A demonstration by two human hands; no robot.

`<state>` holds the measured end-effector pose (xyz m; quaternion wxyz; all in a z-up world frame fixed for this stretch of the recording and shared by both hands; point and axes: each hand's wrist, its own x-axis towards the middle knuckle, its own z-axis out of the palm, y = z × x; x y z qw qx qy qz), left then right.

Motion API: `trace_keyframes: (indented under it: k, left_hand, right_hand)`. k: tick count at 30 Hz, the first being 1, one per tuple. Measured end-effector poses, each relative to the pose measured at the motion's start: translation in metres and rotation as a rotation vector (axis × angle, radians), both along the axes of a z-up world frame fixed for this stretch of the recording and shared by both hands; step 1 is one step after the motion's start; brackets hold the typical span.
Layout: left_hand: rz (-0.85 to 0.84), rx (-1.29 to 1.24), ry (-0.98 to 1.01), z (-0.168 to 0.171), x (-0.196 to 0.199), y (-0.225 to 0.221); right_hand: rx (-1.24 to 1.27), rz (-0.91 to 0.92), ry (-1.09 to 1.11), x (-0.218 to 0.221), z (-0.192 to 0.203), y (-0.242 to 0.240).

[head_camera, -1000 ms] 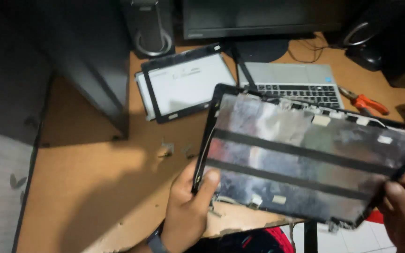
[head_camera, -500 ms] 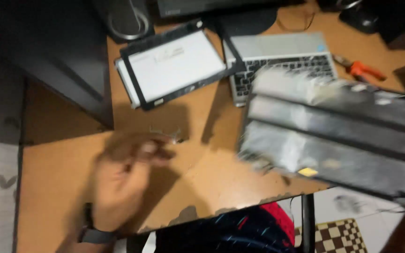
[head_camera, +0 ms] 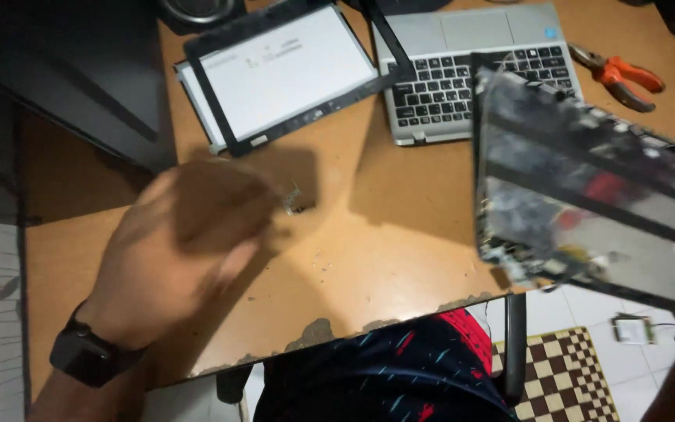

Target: Disassembling and cleaning a laptop screen assembly using a screwdriver and a brush.

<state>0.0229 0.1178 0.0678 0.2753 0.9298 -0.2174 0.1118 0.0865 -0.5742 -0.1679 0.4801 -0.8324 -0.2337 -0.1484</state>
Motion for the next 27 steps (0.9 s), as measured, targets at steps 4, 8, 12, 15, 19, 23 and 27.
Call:
trace_keyframes:
  k: [4,8,12,15,19,23,27]
  left_hand:
    - [-0.259,0.199,-0.263,-0.015,0.007,-0.011]
    - [-0.410,0.130,-0.057,-0.051,-0.002,-0.044]
    - [-0.633,0.220,-0.054,-0.074,-0.015,-0.072]
    - [-0.595,0.198,-0.058,-0.073,-0.016,-0.077]
    - [-0.633,0.150,-0.054,-0.063,-0.015,-0.074]
    - [-0.628,0.102,-0.089,-0.049,-0.011,-0.065]
    - [-0.598,0.131,0.020,-0.049,-0.012,-0.059]
  right_hand:
    - [0.471,-0.415,0.671,-0.021,0.082,0.106]
    - [0.416,-0.242,0.643,-0.043,0.122,0.158]
    - [0.350,-0.348,0.659,-0.047,0.118,0.174]
    - [0.311,-0.416,0.655,-0.048,0.111,0.180]
    - [0.262,-0.526,0.676,-0.062,0.109,0.187]
    - [0.156,-0.675,0.682,-0.060,0.116,0.206]
    - [-0.099,-0.672,0.787,-0.044,0.170,0.252]
